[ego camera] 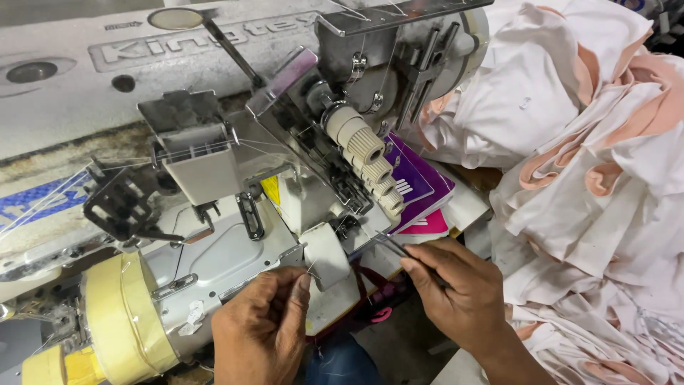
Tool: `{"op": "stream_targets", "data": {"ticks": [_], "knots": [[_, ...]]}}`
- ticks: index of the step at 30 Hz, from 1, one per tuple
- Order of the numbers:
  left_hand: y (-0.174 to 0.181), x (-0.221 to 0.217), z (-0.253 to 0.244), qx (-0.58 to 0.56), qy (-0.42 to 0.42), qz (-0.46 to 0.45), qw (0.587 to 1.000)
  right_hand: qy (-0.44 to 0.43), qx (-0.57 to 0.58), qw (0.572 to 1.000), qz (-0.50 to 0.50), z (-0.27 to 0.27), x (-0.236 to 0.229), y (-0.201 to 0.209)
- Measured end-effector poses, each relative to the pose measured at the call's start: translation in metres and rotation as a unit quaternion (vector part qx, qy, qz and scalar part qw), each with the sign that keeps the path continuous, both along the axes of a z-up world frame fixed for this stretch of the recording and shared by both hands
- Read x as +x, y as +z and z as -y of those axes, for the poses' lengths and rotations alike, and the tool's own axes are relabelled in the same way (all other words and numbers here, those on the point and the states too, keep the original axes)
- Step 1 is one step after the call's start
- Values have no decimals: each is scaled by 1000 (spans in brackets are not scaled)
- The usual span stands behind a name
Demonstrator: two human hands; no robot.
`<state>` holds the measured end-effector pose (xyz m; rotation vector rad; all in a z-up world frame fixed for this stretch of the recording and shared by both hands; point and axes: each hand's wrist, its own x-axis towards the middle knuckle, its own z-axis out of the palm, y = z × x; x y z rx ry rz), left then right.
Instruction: The person threads a sewing machine by hand, guiding the thread through the tension discs and needle area. The hands repeatedly pull and adjust the thread to ensure it is properly seated in the machine's threading path.
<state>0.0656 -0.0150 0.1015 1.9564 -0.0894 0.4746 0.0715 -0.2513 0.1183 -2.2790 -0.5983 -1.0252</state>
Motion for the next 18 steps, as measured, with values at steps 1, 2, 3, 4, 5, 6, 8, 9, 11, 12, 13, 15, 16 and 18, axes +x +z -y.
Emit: {"op": "stream_targets", "data": {"ticks": [1, 2, 3, 4, 5, 6, 8, 9, 11, 12, 13, 15, 16, 18], "knots": [[-6, 1, 0, 2, 4, 2, 1000, 2, 12, 1000, 6, 0, 5, -1], [-12, 3, 0, 4, 7, 4, 1000, 4, 24, 1000, 13, 1, 11, -3], [-13, 3, 2, 5, 6, 2, 1000, 3, 25, 1000, 11, 0, 14, -5], [-14, 4, 4, 9, 5, 23, 1000, -9, 13, 999, 34, 0, 18, -7], [-15, 4, 6, 12, 3, 45, 999, -21, 0, 998, 58, 0, 22, -9], [-17, 5, 7, 12, 2, 44, 999, -22, 1, 998, 57, -1, 23, -8], [-22, 6, 9, 52, 7, 62, 997, -20, 15, 998, 55, -3, 27, -8], [-26, 7, 11, 52, 5, 61, 997, -22, 15, 998, 54, -2, 30, -12], [-32, 10, 13, 58, -10, 66, 996, -16, 51, 999, 4, 1, 34, -18], [-37, 12, 15, 58, -11, 65, 996, -17, 52, 998, 3, 1, 35, -19], [-42, 13, 16, 96, 1, 75, 993, 10, 117, 990, -72, 2, 36, -20], [-49, 17, 19, 135, 12, 85, 987, 36, 184, 971, -146, 2, 39, -24], [-52, 18, 20, 161, 21, 99, 982, 43, 208, 964, -158, 3, 41, -26], [-55, 19, 22, 189, 28, 113, 975, 49, 234, 956, -170, 3, 43, -27]]}}
